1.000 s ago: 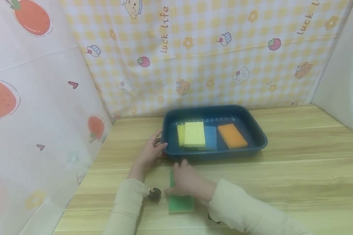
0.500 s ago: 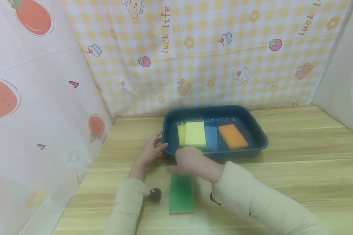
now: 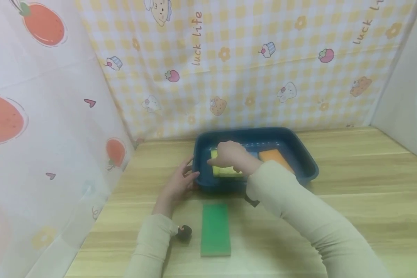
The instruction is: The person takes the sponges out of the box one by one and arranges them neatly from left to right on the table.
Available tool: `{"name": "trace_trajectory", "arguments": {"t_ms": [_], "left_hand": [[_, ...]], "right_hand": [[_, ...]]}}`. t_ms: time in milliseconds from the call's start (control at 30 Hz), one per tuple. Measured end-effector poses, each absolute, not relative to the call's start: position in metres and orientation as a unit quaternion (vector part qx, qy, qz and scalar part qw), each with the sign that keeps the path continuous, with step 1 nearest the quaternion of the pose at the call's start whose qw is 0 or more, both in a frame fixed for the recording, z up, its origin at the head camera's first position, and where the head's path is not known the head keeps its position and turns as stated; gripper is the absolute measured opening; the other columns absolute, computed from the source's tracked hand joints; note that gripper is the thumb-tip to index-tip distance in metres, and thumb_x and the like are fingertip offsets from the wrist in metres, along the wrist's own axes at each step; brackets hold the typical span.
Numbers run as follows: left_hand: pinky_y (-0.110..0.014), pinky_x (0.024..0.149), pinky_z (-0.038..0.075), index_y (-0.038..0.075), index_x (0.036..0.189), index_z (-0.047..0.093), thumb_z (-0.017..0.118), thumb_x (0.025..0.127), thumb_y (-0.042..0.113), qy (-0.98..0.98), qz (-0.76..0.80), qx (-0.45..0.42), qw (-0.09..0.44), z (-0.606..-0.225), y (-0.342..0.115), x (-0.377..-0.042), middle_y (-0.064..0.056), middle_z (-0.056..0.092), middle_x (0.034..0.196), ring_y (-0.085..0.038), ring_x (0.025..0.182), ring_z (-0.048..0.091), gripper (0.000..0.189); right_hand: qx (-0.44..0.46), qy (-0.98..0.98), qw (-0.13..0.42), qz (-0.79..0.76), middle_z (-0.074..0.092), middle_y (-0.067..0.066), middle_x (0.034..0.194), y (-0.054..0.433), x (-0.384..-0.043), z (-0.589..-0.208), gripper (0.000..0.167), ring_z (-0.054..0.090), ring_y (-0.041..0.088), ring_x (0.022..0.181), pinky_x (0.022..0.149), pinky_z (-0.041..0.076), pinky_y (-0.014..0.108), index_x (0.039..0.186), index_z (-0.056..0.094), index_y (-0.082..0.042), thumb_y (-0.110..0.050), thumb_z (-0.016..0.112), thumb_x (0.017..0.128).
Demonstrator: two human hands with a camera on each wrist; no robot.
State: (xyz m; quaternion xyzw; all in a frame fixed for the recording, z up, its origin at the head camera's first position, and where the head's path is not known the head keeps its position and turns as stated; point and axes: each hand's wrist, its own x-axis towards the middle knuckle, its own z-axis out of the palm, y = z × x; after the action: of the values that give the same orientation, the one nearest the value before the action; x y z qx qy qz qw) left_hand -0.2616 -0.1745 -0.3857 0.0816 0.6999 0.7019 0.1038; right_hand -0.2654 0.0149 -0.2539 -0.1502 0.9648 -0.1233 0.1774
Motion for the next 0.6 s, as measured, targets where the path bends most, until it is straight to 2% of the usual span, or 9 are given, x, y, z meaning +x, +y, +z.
{"name": "trace_trajectory", "arguments": {"t_ms": [67,133,200,267,367,600], "left_hand": [[-0.045,0.075,0.051,0.022,0.145,0.016,0.055,0.09,0.011,0.697,0.704,0.088,0.108,-0.385,-0.176,-0.26,-0.021,0.028,0.14,-0.038,0.118,0.043,0.068],[-0.047,0.076,0.05,0.02,0.145,0.014,0.055,0.09,0.01,0.695,0.704,0.091,0.112,-0.381,-0.176,-0.258,-0.022,0.027,0.141,-0.039,0.119,0.042,0.069],[-0.049,0.077,0.049,0.018,0.145,0.014,0.054,0.09,0.009,0.695,0.704,0.091,0.115,-0.376,-0.176,-0.254,-0.023,0.026,0.141,-0.04,0.119,0.041,0.069],[-0.051,0.079,0.048,0.017,0.145,0.014,0.053,0.09,0.008,0.699,0.7,0.091,0.115,-0.37,-0.175,-0.251,-0.024,0.025,0.141,-0.041,0.118,0.041,0.068],[-0.051,0.079,0.047,0.016,0.145,0.014,0.052,0.09,0.008,0.704,0.695,0.09,0.113,-0.365,-0.174,-0.248,-0.025,0.026,0.14,-0.039,0.117,0.043,0.067],[-0.05,0.078,0.048,0.015,0.145,0.013,0.051,0.09,0.007,0.694,0.705,0.094,0.11,-0.371,-0.174,-0.25,-0.024,0.028,0.139,-0.039,0.117,0.043,0.067]], "right_hand": [[-0.14,0.963,0.186,-0.132,0.026,-0.002,0.048,0.015,-0.274,-0.256,0.041,0.052,0.02,0.041,0.047,0.049,0.031,0.066,0.047,-0.011,-0.045,0.054,0.086],[-0.131,0.963,0.191,-0.14,0.037,0.001,0.053,0.016,-0.283,-0.258,0.04,0.056,0.023,0.046,0.049,0.05,0.031,0.075,0.054,-0.006,-0.045,0.054,0.086],[-0.12,0.962,0.194,-0.15,0.051,0.007,0.069,0.018,-0.291,-0.26,0.041,0.06,0.026,0.055,0.051,0.051,0.032,0.089,0.057,-0.003,-0.044,0.054,0.086],[-0.112,0.961,0.197,-0.158,0.057,0.013,0.089,0.019,-0.299,-0.261,0.044,0.062,0.029,0.064,0.053,0.052,0.034,0.098,0.057,-0.001,-0.044,0.054,0.086],[-0.098,0.96,0.198,-0.172,0.053,0.018,0.11,0.022,-0.309,-0.262,0.049,0.061,0.034,0.077,0.057,0.053,0.038,0.11,0.052,0.001,-0.042,0.055,0.086],[-0.075,0.961,0.187,-0.191,0.048,0.022,0.121,0.027,-0.328,-0.266,0.056,0.056,0.036,0.094,0.059,0.053,0.041,0.121,0.046,0.003,-0.04,0.056,0.086]]}}
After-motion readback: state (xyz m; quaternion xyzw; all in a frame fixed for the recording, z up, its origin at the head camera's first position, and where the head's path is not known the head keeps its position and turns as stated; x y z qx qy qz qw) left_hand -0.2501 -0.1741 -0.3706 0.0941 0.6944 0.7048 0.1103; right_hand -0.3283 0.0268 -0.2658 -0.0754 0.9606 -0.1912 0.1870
